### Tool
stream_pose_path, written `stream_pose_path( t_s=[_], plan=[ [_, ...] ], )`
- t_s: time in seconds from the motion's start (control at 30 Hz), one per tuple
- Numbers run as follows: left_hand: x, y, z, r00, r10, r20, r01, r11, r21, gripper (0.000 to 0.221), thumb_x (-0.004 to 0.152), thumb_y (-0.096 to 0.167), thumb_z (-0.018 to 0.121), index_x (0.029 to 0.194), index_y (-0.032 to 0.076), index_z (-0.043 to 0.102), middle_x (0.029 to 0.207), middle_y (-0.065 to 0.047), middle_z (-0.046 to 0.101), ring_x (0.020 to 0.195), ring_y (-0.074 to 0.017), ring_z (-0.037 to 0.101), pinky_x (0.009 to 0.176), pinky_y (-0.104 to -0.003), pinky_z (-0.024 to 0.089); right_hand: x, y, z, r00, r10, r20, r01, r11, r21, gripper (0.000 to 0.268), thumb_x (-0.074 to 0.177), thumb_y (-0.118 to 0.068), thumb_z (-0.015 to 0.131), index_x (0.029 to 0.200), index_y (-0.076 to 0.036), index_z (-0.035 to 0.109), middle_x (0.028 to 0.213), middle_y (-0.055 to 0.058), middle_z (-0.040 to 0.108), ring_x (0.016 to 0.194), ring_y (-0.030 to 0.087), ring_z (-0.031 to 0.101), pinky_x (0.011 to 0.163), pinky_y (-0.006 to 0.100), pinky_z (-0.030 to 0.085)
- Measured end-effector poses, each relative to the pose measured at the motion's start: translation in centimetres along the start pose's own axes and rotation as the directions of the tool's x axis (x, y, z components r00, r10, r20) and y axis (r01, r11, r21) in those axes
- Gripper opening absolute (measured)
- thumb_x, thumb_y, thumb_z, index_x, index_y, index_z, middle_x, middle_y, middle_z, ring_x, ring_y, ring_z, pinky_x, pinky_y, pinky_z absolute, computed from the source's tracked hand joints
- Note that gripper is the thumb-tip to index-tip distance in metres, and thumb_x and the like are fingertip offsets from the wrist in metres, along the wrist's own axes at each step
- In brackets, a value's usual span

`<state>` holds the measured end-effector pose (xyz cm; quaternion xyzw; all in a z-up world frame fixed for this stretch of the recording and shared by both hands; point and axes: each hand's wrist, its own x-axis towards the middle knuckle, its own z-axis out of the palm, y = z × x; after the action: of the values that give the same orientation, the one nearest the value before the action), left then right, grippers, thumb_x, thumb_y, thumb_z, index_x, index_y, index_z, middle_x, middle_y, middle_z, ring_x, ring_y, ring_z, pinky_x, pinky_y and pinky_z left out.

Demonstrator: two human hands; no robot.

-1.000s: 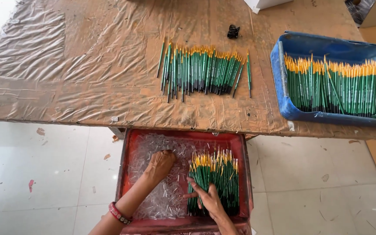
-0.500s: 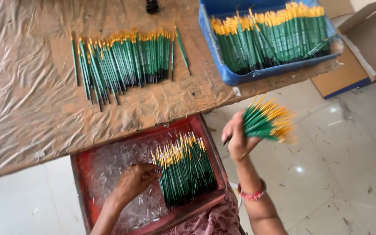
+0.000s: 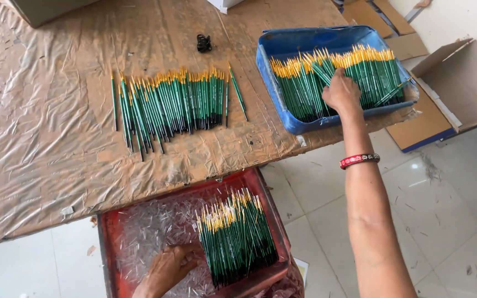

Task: Sorting, counting, and bundling green-handled paintbrushes in a manufacturing setting.

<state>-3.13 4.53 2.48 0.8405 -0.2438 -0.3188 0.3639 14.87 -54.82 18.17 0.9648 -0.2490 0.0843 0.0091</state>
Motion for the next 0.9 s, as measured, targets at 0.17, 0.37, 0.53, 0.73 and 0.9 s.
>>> stream_pose_path(
  t_s=[0.17, 0.37, 0.53, 0.73, 0.9],
  plan=[
    [1.1, -0.3, 1.2, 1.000, 0.019, 0.015, -0.021, 0.996, 0.092, 0.031, 0.085, 0.028, 0.078, 0.114, 0.018, 0.076, 0.099, -0.008, 0.080, 0.077, -0.0249, 0.079, 0.074, -0.040, 0.062, -1.1, 0.6, -2.9, 0.974, 0.034, 0.225, -0.001, 0.990, -0.143, 0.073, 0.084, -0.009, 0.067, 0.150, 0.006, 0.039, 0.114, 0.030, 0.069, 0.104, 0.044, 0.071, 0.094, 0.052, 0.056],
    [2.1, 0.1, 3.1, 0.993, 0.112, -0.049, -0.093, 0.954, 0.285, 0.024, 0.083, 0.027, 0.081, 0.100, 0.011, 0.076, 0.079, -0.018, 0.074, 0.077, -0.0326, 0.074, 0.071, -0.046, 0.059, -10.0, -2.7, -8.7, 0.978, -0.205, 0.028, 0.205, 0.979, -0.003, 0.075, 0.087, -0.023, 0.083, 0.150, -0.001, 0.048, 0.130, 0.018, 0.069, 0.112, 0.033, 0.066, 0.095, 0.046, 0.052],
    [2.5, -0.1, 4.1, 0.988, 0.118, -0.105, -0.091, 0.969, 0.230, 0.023, 0.079, 0.027, 0.082, 0.092, 0.009, 0.076, 0.081, -0.019, 0.074, 0.074, -0.0352, 0.073, 0.066, -0.048, 0.058, -25.5, -10.8, -10.7, 0.917, -0.206, -0.341, 0.351, 0.823, 0.447, 0.019, 0.108, -0.004, 0.074, 0.124, 0.002, 0.068, 0.108, 0.014, 0.074, 0.095, 0.018, 0.074, 0.078, 0.031, 0.060],
    [3.7, 0.2, 5.2, 0.973, 0.178, -0.144, -0.130, 0.948, 0.292, 0.027, 0.086, 0.032, 0.078, 0.091, 0.007, 0.069, 0.073, -0.019, 0.069, 0.067, -0.0323, 0.072, 0.056, -0.045, 0.056, -35.7, -12.2, 3.0, 0.795, -0.440, 0.418, 0.308, 0.886, 0.347, 0.050, 0.085, -0.047, 0.075, 0.116, -0.008, 0.074, 0.087, 0.008, 0.080, 0.074, 0.021, 0.077, 0.070, 0.038, 0.062],
    [4.9, 0.8, 7.1, 0.965, 0.234, -0.117, -0.181, 0.920, 0.349, 0.036, 0.089, 0.038, 0.076, 0.079, 0.007, 0.062, 0.064, -0.015, 0.060, 0.056, -0.0261, 0.066, 0.048, -0.042, 0.052, -37.4, -11.3, 10.3, 0.861, -0.193, 0.470, 0.170, 0.981, 0.093, 0.030, 0.101, -0.026, 0.066, 0.118, 0.000, 0.069, 0.074, 0.020, 0.072, 0.060, 0.030, 0.074, 0.054, 0.042, 0.060]
  ],
)
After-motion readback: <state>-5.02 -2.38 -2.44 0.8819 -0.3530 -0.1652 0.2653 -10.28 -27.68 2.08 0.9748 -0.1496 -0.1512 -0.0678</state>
